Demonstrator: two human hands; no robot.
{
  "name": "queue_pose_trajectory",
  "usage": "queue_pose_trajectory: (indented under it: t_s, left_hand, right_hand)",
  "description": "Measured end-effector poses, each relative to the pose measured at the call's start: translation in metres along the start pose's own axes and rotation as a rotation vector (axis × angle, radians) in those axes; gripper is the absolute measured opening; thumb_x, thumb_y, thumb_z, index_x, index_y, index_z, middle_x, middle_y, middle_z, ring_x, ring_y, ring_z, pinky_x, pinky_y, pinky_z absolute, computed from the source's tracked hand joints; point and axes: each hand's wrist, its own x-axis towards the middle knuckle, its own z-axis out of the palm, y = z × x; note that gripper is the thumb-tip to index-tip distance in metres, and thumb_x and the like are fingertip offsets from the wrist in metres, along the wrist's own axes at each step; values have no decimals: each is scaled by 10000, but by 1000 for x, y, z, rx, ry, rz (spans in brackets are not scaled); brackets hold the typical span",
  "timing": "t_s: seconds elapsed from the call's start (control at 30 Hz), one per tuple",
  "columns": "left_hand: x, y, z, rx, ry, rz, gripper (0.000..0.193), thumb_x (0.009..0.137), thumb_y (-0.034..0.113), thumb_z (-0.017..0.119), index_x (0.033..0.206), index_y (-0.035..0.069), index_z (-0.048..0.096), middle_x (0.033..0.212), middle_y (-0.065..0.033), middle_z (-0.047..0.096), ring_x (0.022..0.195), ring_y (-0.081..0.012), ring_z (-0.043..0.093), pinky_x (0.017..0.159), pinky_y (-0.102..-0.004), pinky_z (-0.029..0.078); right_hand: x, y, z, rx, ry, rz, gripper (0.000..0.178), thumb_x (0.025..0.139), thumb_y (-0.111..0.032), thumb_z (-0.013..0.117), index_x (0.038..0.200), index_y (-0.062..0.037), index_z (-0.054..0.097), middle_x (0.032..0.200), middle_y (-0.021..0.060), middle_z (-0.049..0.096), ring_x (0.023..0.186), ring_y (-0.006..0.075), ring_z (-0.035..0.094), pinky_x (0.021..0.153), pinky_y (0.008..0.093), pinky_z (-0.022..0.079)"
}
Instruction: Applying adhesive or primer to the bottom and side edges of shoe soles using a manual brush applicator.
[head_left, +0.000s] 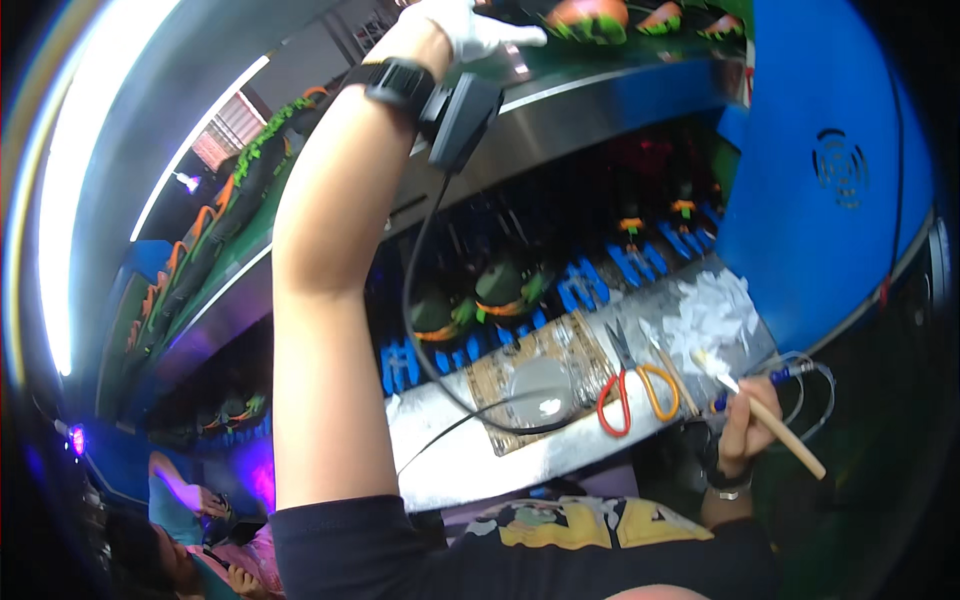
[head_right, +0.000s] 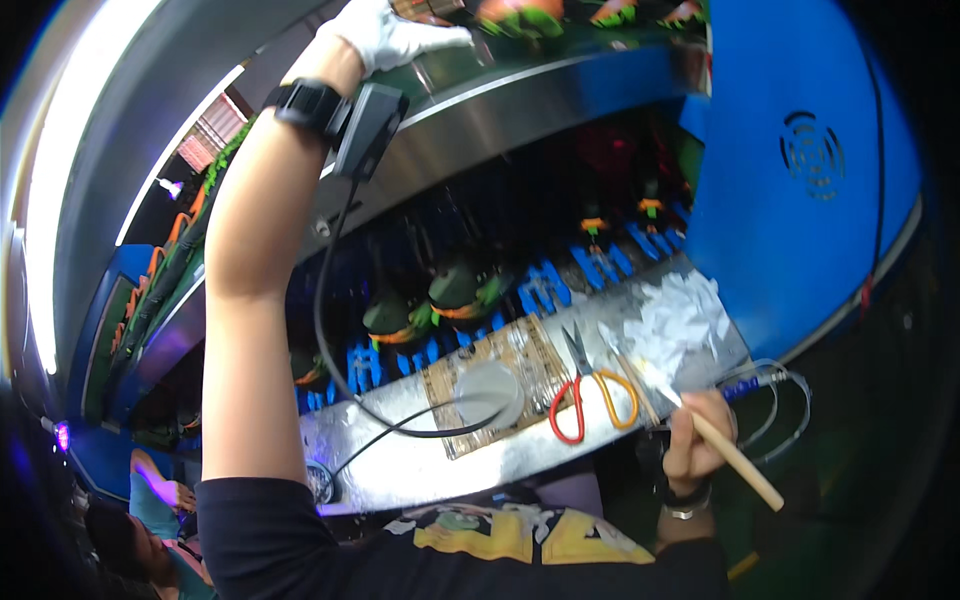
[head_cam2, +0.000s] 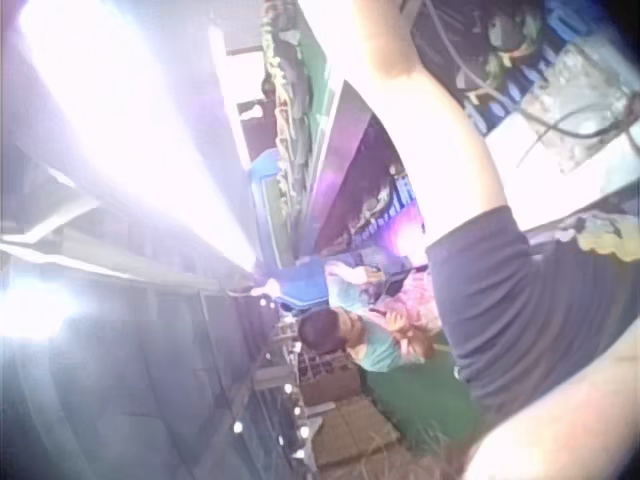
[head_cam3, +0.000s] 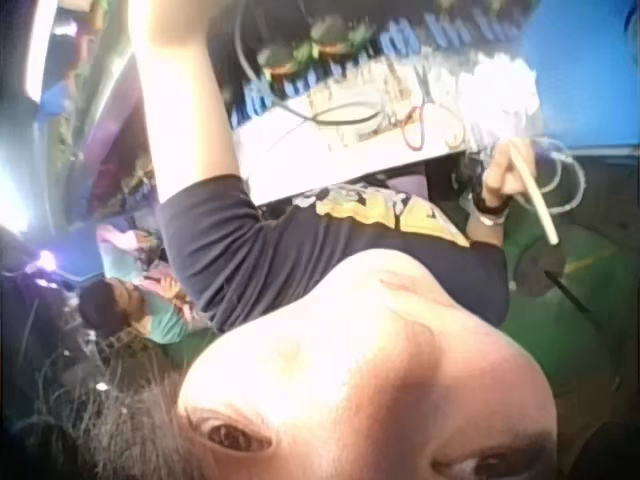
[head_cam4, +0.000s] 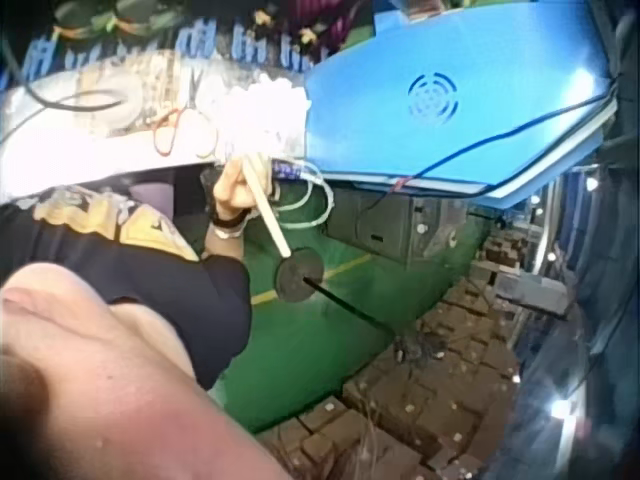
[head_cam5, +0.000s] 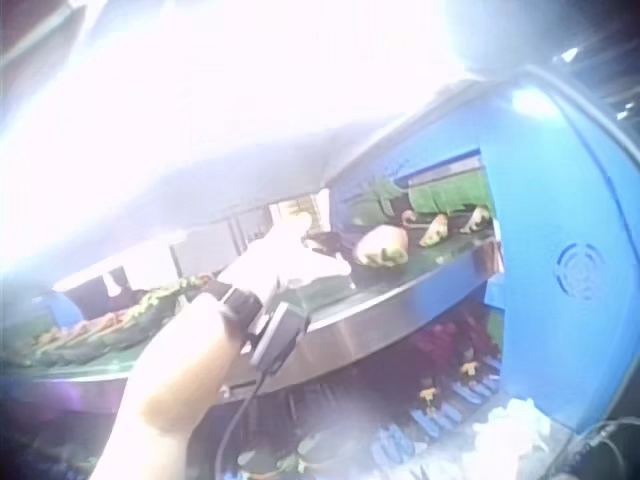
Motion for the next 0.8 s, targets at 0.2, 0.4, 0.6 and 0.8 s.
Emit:
queue_pose_trajectory:
  t_s: [0.2,0.4,0.6,0.8]
  left_hand:
    - [39,73,-137,1453,104,257,425,786,337,556,1053,6,537,968,-136,583,862,-209,561,714,-347,466]
    - [23,124,-240,2329,624,-261,660,608,348,691,1130,-2,491,1083,-202,543,1011,-319,525,848,-348,423]
    - [96,114,-279,2380,315,-407,447,639,183,598,1055,27,555,1055,-193,555,971,-308,550,797,-350,453]
    - [112,84,-307,2341,149,-590,465,649,113,555,1109,80,503,1028,-156,566,890,-284,580,766,-348,469]
  right_hand:
    - [14,22,10,30,-59,148,151,757,-79,503,828,52,525,684,101,471,591,172,413,540,271,325]
    - [41,42,36,-5,-140,184,146,751,-9,469,865,70,514,775,131,491,693,199,445,649,280,364]
    - [50,40,54,-7,-140,195,149,756,3,458,880,71,507,791,134,483,718,202,452,660,276,365]
    - [46,38,59,-23,-135,204,153,758,-22,474,878,69,499,785,135,480,708,206,457,651,277,367]
